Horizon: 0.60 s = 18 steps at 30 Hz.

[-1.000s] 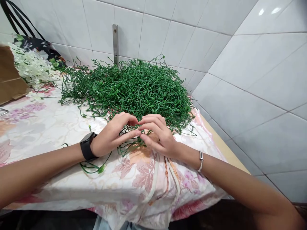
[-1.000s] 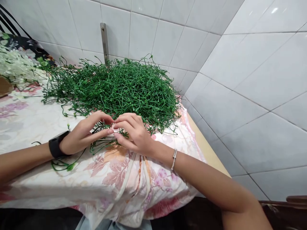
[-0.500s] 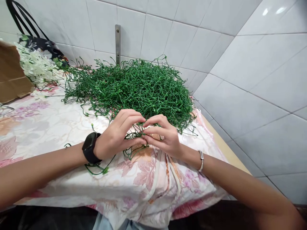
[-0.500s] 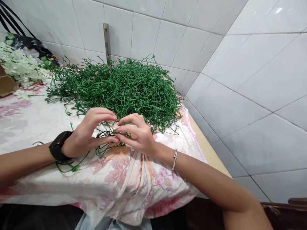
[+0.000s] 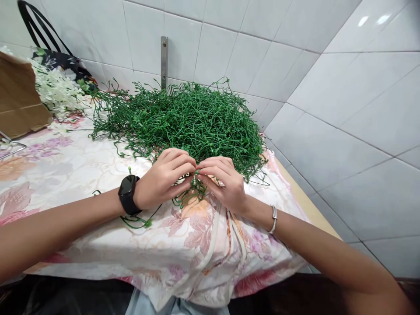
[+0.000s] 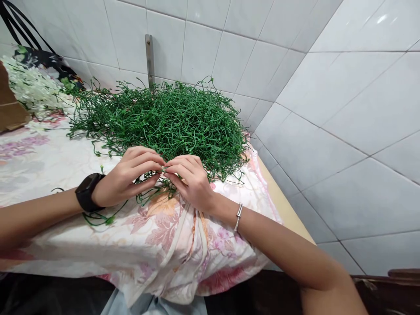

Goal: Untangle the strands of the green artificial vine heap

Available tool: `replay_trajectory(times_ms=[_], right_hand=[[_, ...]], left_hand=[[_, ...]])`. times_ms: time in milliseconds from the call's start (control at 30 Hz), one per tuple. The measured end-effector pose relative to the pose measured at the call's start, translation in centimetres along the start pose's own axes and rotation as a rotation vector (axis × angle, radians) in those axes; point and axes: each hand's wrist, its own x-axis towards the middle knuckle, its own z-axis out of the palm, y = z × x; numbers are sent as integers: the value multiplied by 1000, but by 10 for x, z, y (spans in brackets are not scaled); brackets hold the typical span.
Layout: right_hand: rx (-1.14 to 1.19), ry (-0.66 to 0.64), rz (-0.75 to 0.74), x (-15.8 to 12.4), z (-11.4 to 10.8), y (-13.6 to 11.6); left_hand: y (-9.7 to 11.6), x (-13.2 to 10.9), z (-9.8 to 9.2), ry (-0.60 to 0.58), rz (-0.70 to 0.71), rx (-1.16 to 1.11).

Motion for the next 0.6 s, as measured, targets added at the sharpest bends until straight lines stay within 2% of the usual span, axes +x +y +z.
replay_trajectory(times_ms=[300, 433, 600], right_hand=[[88, -12, 89, -3, 2, -1], [60, -114, 27, -2, 2, 1], [102, -164, -7, -2, 2, 3]], left_hand=[[2, -2, 3, -62, -52, -3], [3, -2, 4, -73, -28, 6], [5, -2, 4, -87, 9, -26]])
